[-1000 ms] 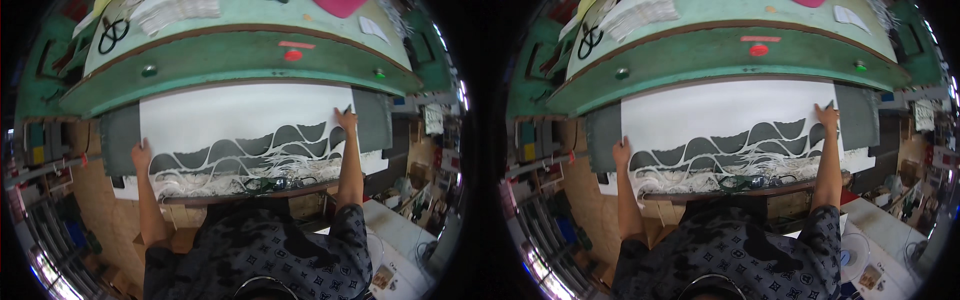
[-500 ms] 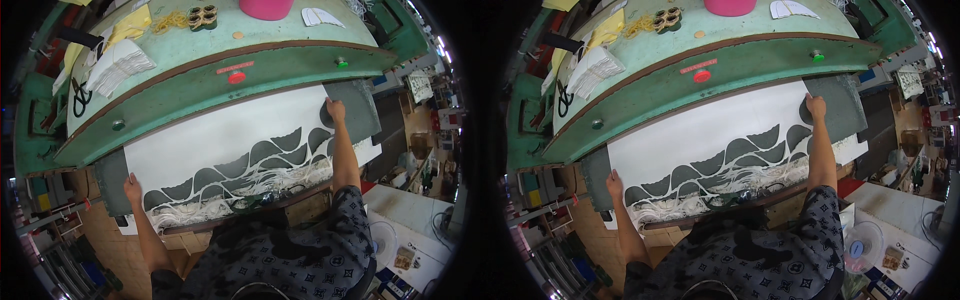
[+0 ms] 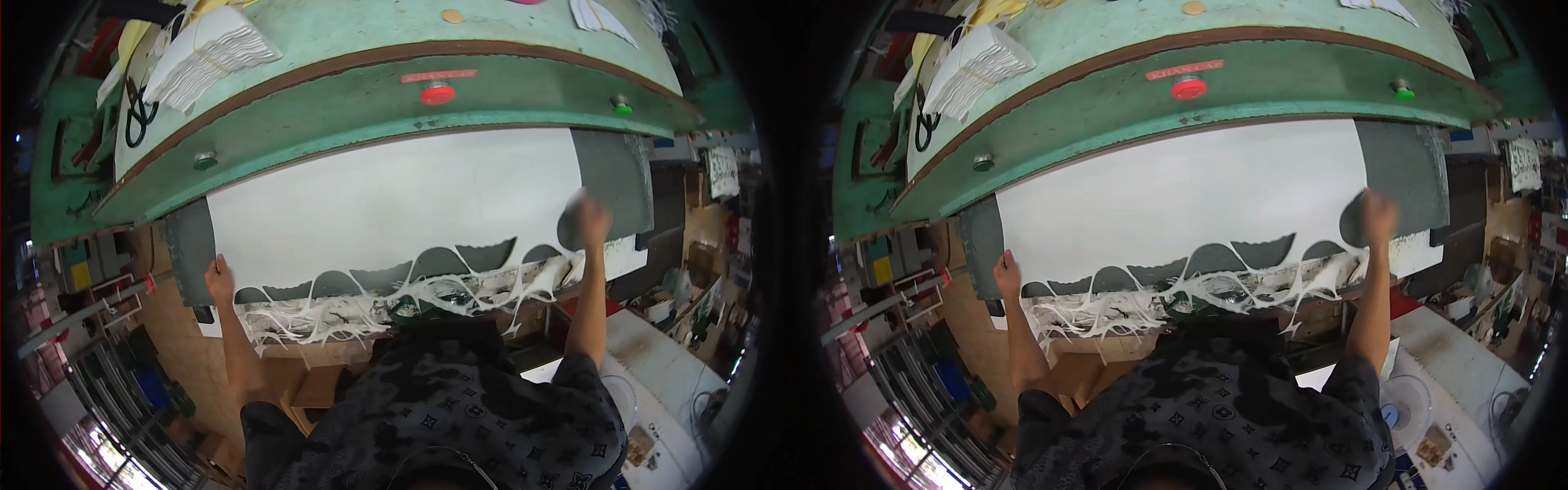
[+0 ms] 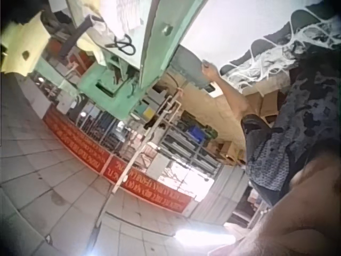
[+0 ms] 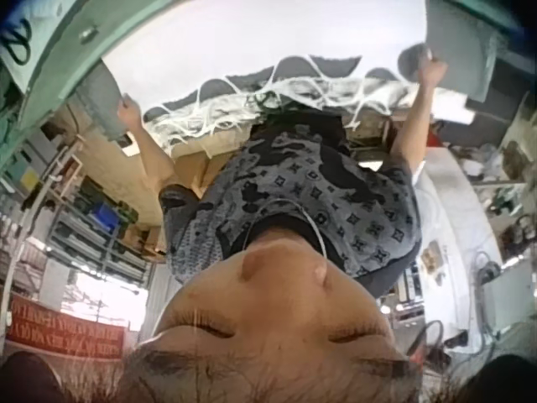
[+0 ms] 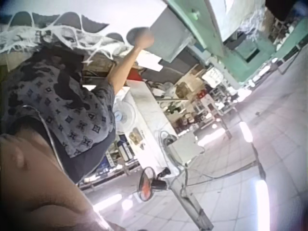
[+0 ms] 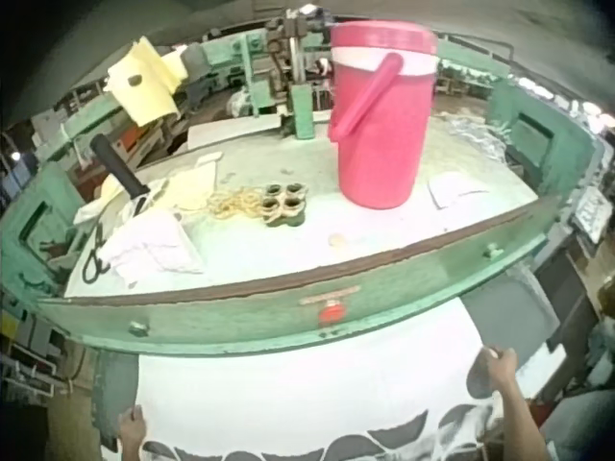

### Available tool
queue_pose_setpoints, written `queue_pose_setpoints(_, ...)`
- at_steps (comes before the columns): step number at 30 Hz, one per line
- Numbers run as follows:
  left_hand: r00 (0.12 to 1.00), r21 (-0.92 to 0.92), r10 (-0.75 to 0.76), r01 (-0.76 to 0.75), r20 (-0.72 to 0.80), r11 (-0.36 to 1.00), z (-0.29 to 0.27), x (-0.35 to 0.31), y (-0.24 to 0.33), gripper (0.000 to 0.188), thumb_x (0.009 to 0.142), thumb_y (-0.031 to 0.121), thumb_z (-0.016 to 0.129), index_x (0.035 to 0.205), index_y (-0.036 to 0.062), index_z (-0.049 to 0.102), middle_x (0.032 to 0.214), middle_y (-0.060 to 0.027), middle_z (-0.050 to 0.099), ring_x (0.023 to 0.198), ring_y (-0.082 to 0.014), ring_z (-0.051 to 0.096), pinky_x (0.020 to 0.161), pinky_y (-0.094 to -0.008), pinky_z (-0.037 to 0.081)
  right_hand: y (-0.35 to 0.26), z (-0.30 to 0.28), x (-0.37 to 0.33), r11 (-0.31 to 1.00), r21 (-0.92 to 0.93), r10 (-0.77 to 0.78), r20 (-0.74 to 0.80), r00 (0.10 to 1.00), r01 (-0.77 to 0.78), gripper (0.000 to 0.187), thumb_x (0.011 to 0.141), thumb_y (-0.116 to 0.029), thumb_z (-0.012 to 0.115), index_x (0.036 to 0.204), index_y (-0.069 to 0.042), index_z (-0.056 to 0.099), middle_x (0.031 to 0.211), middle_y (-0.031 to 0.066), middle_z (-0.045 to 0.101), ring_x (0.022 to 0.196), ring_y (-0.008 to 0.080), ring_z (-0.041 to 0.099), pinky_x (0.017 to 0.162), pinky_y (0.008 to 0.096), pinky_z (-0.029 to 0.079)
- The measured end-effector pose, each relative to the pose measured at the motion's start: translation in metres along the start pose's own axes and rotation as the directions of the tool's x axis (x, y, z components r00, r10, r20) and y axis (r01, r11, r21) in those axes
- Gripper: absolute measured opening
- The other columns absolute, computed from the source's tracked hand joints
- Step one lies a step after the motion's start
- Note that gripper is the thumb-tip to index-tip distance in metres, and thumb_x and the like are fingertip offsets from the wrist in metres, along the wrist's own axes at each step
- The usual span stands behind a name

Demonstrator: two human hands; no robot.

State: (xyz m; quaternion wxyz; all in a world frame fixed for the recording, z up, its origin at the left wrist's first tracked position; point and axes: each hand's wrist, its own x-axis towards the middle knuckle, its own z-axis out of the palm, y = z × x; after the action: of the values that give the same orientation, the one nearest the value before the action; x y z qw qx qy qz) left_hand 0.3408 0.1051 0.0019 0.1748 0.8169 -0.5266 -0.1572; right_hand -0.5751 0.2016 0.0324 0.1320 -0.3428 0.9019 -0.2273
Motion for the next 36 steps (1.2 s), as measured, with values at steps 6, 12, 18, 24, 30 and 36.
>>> queue_pose_setpoints(6,0.985,0.024,0.142,-0.141,-0.095,0.990,0.024,-0.043,0.028,0.046,0.105,0.034,0.058,0.083,-0.0061,0.061,0.070,-0.0257,0.056,0.061,-0.0401,0.047,0.061,-0.0470,0.042,0.041,-0.032,0.058,0.991,0.130,0.006,0.021,1.000,-0.009,0.040,0.096,-0.036,0.076,0.086,0.004,0.076,0.070,-0.0024,0.061,0.068,0.0079,0.048,0.063,0.0292,0.042)
queue_pose_setpoints(12,0.977,0.050,0.180,-0.175,-0.117,0.983,0.038,0.013,0.070,0.044,0.104,0.034,0.059,0.083,-0.0044,0.061,0.074,-0.0290,0.058,0.066,-0.0495,0.053,0.063,-0.0505,0.044,0.030,-0.013,0.078,0.977,0.206,0.056,-0.015,0.998,-0.052,0.043,0.097,-0.036,0.075,0.084,0.005,0.071,0.074,-0.0012,0.059,0.073,0.0088,0.048,0.067,0.0288,0.041)
queue_pose_setpoints(18,0.974,0.106,0.147,-0.130,-0.172,0.986,0.028,0.000,0.079,0.043,0.104,0.032,0.059,0.080,-0.0032,0.059,0.072,-0.0293,0.057,0.066,-0.0489,0.056,0.062,-0.0526,0.044,0.016,-0.022,0.061,0.985,0.173,0.007,-0.022,1.000,-0.003,0.040,0.099,-0.037,0.073,0.089,0.002,0.075,0.075,-0.0039,0.063,0.071,0.0083,0.050,0.066,0.0288,0.042)
queue_pose_setpoints(24,0.990,0.092,0.089,-0.080,-0.105,0.993,0.021,-0.063,0.073,0.042,0.104,0.033,0.059,0.083,-0.0031,0.063,0.068,-0.0279,0.058,0.062,-0.0485,0.055,0.060,-0.0524,0.044,0.074,-0.021,0.038,0.970,-0.240,-0.054,-0.050,0.997,0.041,0.051,0.096,-0.045,0.071,0.105,0.004,0.077,0.070,0.0172,0.068,0.066,0.0209,0.063,0.067,0.0432,0.049)
queue_pose_setpoints(30,0.987,0.083,0.090,-0.080,-0.131,0.993,0.046,-0.052,0.077,0.044,0.104,0.035,0.058,0.085,-0.0042,0.064,0.071,-0.0282,0.061,0.065,-0.0483,0.058,0.062,-0.0527,0.045,0.050,-0.013,0.079,0.958,-0.271,-0.132,-0.119,0.984,0.096,0.057,0.095,-0.052,0.068,0.106,0.003,0.077,0.071,0.0247,0.067,0.065,0.0339,0.067,0.069,0.0503,0.050)
queue_pose_setpoints(36,0.979,0.197,0.127,-0.095,-0.160,0.976,0.044,-0.054,0.077,0.050,0.103,0.042,0.058,0.087,-0.0042,0.067,0.068,-0.0263,0.062,0.063,-0.0495,0.058,0.067,-0.0541,0.051,0.044,0.000,0.079,0.968,-0.250,0.000,-0.142,0.990,-0.036,0.058,0.092,-0.057,0.069,0.103,-0.001,0.079,0.091,0.0246,0.075,0.089,0.0407,0.073,0.083,0.0480,0.055)
